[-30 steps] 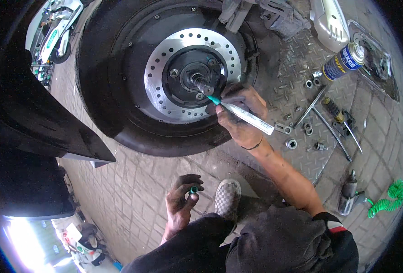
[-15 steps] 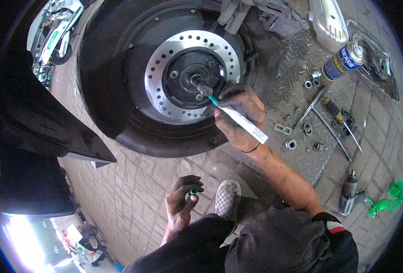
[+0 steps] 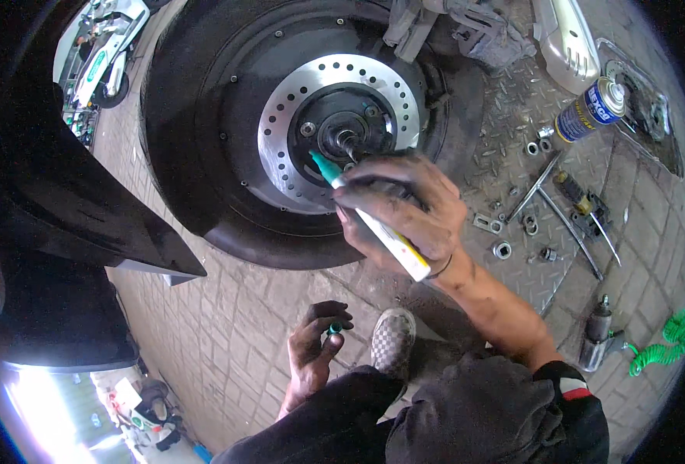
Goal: The person uses an impact wrench to handle bolts on a scooter wheel, marks the hub assembly with a marker, and wipes the components with a cloth.
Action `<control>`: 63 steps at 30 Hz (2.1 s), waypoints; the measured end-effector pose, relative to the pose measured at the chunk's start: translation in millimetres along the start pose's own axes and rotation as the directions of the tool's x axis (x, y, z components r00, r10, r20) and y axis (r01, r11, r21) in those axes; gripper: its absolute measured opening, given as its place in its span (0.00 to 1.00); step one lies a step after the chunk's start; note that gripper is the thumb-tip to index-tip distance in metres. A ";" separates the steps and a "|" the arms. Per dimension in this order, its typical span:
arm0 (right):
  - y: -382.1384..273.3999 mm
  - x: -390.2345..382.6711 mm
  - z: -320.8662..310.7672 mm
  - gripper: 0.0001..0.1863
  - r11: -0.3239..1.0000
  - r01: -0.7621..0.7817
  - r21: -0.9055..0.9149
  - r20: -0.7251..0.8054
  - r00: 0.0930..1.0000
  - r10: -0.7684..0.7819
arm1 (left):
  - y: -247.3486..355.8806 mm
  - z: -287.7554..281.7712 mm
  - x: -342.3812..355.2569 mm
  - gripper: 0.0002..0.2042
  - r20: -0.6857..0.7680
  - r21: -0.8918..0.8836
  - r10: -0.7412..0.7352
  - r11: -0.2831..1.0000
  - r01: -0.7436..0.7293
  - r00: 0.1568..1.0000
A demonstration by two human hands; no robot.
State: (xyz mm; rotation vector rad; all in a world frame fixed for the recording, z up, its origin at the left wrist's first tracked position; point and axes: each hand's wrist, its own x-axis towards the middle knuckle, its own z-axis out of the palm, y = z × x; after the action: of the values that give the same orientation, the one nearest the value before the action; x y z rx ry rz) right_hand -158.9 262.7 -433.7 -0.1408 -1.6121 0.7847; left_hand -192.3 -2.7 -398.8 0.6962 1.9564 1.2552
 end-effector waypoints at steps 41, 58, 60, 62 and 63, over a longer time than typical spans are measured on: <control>17.3 20.3 6.1 0.16 0.994 0.054 -0.100 0.102 0.994 -0.043 | 1.4 -1.0 2.7 0.15 0.019 -0.028 0.002 1.000 -0.001 1.000; 19.9 22.3 7.2 0.15 0.996 0.065 -0.058 0.080 0.995 -0.061 | 3.8 -0.6 2.0 0.18 0.020 0.038 0.003 0.999 -0.004 1.000; 20.8 21.2 9.4 0.15 0.995 0.068 -0.073 0.070 0.996 -0.062 | 0.6 -1.3 1.7 0.18 0.021 0.024 0.010 1.000 -0.010 1.000; 20.3 21.4 10.6 0.15 0.994 0.069 -0.083 0.056 0.996 -0.065 | -0.1 -3.3 0.5 0.18 0.018 0.016 0.018 1.000 -0.018 1.000; 20.3 20.7 10.3 0.15 0.996 0.057 -0.067 0.091 0.995 -0.051 | -0.7 -4.8 -0.1 0.17 0.015 0.030 0.024 0.999 -0.024 1.000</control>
State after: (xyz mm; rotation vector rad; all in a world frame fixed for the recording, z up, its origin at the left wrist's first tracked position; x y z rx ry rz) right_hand -179.7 284.5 -427.6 -0.1124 -1.7221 0.7018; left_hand -196.0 -5.7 -398.0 0.7442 1.9641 1.2333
